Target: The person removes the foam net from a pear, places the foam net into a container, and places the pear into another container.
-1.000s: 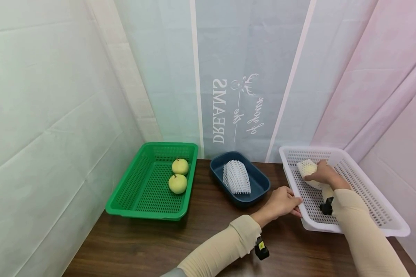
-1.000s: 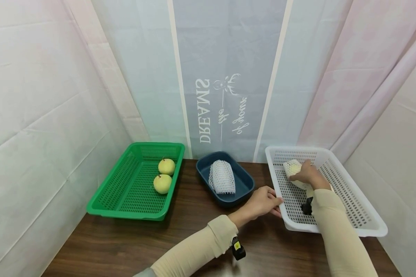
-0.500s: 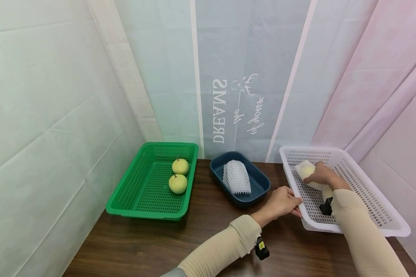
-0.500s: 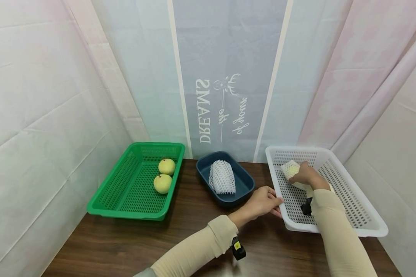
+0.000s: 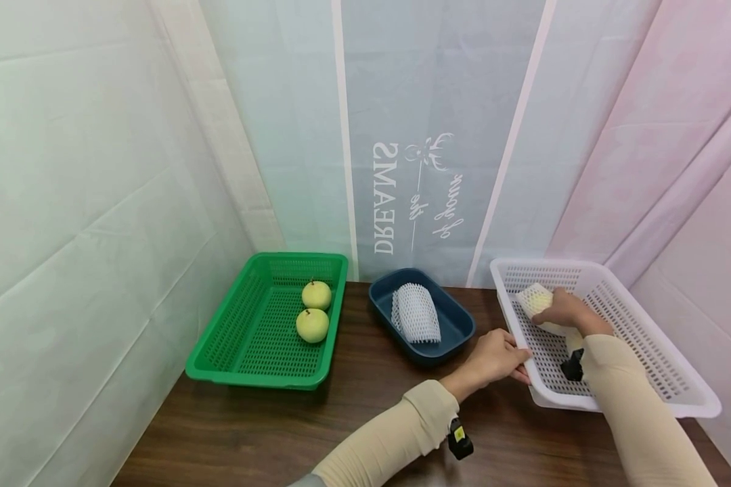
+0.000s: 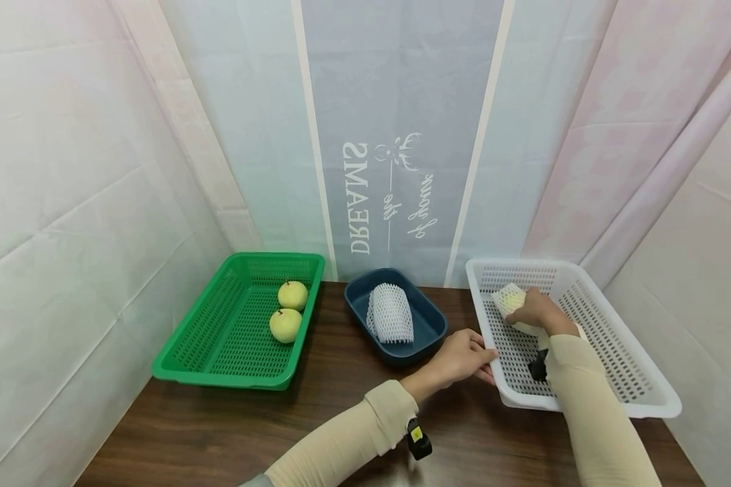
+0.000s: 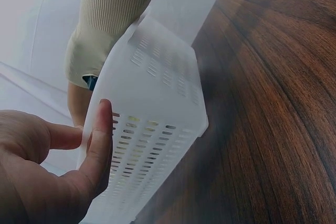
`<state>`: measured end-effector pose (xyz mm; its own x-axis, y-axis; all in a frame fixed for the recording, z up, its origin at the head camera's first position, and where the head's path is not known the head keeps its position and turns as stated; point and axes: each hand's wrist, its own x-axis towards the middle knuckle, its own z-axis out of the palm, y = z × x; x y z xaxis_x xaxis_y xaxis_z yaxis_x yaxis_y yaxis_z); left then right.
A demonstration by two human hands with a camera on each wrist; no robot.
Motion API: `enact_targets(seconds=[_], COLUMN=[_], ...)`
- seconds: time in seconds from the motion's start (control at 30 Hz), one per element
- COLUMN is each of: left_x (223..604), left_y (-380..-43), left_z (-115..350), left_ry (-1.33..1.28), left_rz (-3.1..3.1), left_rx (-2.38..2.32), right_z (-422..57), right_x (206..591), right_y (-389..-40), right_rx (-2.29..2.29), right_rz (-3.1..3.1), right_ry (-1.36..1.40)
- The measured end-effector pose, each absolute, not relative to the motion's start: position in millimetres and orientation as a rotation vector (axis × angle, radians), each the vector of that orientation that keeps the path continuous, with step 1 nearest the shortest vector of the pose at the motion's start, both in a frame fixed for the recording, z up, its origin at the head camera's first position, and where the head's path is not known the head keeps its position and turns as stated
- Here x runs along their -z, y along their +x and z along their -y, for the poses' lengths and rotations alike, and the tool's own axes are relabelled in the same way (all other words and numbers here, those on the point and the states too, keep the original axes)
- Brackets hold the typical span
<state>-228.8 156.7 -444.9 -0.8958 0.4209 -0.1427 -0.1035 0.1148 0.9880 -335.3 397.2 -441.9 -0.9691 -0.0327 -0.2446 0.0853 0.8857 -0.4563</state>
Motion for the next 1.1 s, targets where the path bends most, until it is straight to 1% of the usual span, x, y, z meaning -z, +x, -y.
enact_targets(seconds=[0.43, 1.1], left_x=[446, 447], left_y=[-228, -228], left_z=[-158, -158], left_ry=[0.305, 0.296], left_rz=[-2.013, -2.011], left_rx=[-1.842, -1.843], right_z=[-405, -394], right_x=[447, 437], right_y=[-339, -331], right_rx=[0.706, 0.728], right_rz=[-2.817, -2.878], right_ry=[0.058, 0.058])
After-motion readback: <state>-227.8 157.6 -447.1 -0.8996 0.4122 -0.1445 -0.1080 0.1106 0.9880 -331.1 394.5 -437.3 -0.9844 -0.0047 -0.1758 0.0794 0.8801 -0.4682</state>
